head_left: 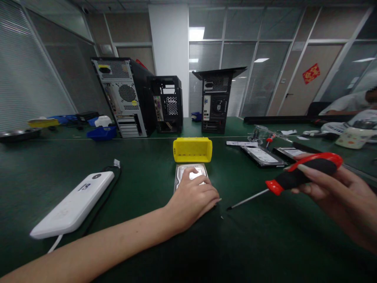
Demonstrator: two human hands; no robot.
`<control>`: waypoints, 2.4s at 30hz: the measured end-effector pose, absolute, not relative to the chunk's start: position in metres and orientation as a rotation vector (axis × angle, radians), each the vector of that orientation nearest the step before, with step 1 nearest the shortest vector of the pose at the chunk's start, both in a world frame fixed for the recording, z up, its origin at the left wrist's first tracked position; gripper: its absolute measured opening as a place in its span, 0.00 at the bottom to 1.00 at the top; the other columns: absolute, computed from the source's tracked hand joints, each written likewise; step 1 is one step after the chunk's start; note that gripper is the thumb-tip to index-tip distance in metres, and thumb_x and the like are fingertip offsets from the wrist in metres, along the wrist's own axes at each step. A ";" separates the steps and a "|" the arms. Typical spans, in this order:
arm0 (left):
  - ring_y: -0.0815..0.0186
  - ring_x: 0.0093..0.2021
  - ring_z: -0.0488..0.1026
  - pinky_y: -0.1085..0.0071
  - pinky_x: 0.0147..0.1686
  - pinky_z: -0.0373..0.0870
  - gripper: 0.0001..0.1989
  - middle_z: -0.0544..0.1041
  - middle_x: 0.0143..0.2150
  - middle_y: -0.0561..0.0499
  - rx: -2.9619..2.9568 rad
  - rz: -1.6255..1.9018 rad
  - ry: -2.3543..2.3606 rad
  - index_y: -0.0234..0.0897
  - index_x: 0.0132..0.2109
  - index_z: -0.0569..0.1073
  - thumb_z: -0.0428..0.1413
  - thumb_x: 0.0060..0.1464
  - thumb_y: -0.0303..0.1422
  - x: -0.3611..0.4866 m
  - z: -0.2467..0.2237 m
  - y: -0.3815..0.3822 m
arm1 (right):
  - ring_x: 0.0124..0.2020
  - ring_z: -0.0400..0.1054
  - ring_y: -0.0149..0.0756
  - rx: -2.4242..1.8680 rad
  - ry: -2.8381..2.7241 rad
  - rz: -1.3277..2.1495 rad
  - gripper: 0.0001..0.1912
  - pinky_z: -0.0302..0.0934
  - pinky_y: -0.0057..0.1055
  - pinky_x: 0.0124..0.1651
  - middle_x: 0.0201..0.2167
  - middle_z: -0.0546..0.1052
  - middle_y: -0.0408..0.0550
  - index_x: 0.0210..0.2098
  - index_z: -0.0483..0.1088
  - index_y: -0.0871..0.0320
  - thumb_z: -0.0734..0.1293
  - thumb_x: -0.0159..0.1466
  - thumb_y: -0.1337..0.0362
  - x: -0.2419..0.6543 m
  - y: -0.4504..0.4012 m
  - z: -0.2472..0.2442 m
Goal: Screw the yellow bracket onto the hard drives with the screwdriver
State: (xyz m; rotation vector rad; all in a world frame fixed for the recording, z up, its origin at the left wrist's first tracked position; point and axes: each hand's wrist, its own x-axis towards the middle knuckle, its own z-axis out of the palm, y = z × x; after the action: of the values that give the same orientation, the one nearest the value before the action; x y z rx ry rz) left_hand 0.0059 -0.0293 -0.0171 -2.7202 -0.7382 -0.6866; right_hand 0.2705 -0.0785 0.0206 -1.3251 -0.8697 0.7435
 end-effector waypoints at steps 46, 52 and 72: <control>0.65 0.51 0.66 0.59 0.50 0.46 0.07 0.77 0.45 0.59 -2.760 -0.586 -0.245 0.40 0.42 0.72 0.51 0.60 0.27 0.015 -0.024 -0.042 | 0.27 0.69 0.23 -1.129 -1.205 0.537 0.14 0.67 0.14 0.27 0.29 0.72 0.37 0.34 0.71 0.53 0.73 0.49 0.59 0.268 -0.093 0.023; 0.64 0.48 0.67 0.59 0.46 0.49 0.09 0.78 0.43 0.57 -2.679 -0.645 -0.221 0.38 0.41 0.73 0.47 0.62 0.27 0.018 -0.027 -0.047 | 0.24 0.70 0.24 -1.127 -1.207 0.519 0.14 0.67 0.14 0.26 0.27 0.73 0.37 0.32 0.71 0.54 0.73 0.48 0.57 0.270 -0.091 0.022; 0.58 0.50 0.65 0.56 0.48 0.52 0.11 0.74 0.48 0.54 -3.177 -0.626 -1.165 0.49 0.41 0.76 0.51 0.57 0.43 -0.006 -0.007 -0.009 | 0.22 0.69 0.25 -1.214 -1.177 0.492 0.18 0.68 0.19 0.27 0.26 0.74 0.38 0.34 0.72 0.50 0.74 0.44 0.55 0.268 -0.094 0.020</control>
State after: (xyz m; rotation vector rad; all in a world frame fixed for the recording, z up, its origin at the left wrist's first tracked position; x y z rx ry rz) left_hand -0.0057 -0.0086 -0.0071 -3.1769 -1.1647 -0.6263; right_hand 0.2677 -0.0940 0.0204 -1.2140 -1.1772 0.4919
